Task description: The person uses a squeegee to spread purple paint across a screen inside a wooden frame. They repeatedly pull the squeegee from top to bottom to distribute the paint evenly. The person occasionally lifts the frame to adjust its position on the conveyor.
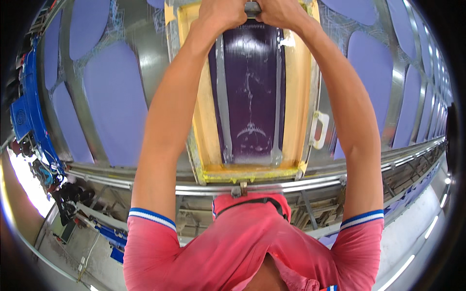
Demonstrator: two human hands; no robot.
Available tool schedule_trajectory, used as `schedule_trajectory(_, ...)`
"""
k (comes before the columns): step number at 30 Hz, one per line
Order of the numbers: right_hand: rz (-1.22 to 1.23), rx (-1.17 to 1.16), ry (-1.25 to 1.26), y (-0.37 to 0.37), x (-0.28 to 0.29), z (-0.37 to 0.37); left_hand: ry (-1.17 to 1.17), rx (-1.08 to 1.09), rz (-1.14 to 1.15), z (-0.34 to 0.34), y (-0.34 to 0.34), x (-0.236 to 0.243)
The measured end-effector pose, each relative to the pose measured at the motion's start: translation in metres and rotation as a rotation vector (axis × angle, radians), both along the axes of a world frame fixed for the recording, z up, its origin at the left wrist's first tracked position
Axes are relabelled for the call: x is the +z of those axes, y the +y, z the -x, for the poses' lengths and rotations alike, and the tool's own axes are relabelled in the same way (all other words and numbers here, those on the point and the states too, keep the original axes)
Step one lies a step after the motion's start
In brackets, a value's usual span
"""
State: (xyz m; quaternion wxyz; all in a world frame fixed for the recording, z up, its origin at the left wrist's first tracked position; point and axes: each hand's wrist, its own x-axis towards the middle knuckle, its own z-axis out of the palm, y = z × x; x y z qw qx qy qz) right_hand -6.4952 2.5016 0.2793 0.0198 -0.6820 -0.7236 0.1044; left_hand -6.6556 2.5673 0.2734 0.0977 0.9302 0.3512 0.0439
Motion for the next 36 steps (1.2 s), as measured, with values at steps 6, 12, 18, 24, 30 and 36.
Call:
schedule_trajectory(6, -0.081, 0.135, 0.154, -0.153, -0.007, 0.064, 0.080, 0.016, 0.179, 0.069, -0.155, 0.013)
schedule_trajectory(12, 0.074, 0.116, 0.243, -0.341, 0.005, 0.142, -0.015, 0.056, 0.389, 0.146, -0.346, 0.017)
schedule_trajectory(18, 0.004, -0.025, 0.458, -0.391, 0.008, 0.117, -0.168, 0.043, 0.303, 0.168, -0.413, 0.018)
schedule_trajectory(24, -0.314, -0.950, 0.390, -0.344, -0.065, -0.009, -0.009, 0.001, 0.287, 0.166, -0.411, 0.011)
schedule_trajectory(30, -0.406, -0.922, 0.564, -0.322, -0.041, -0.002, -0.153, 0.055, 0.319, 0.195, -0.410, 0.018)
schedule_trajectory(36, -0.540, -0.895, 0.663, -0.291, -0.019, 0.097, -0.175, 0.101, 0.320, 0.288, -0.378, 0.040)
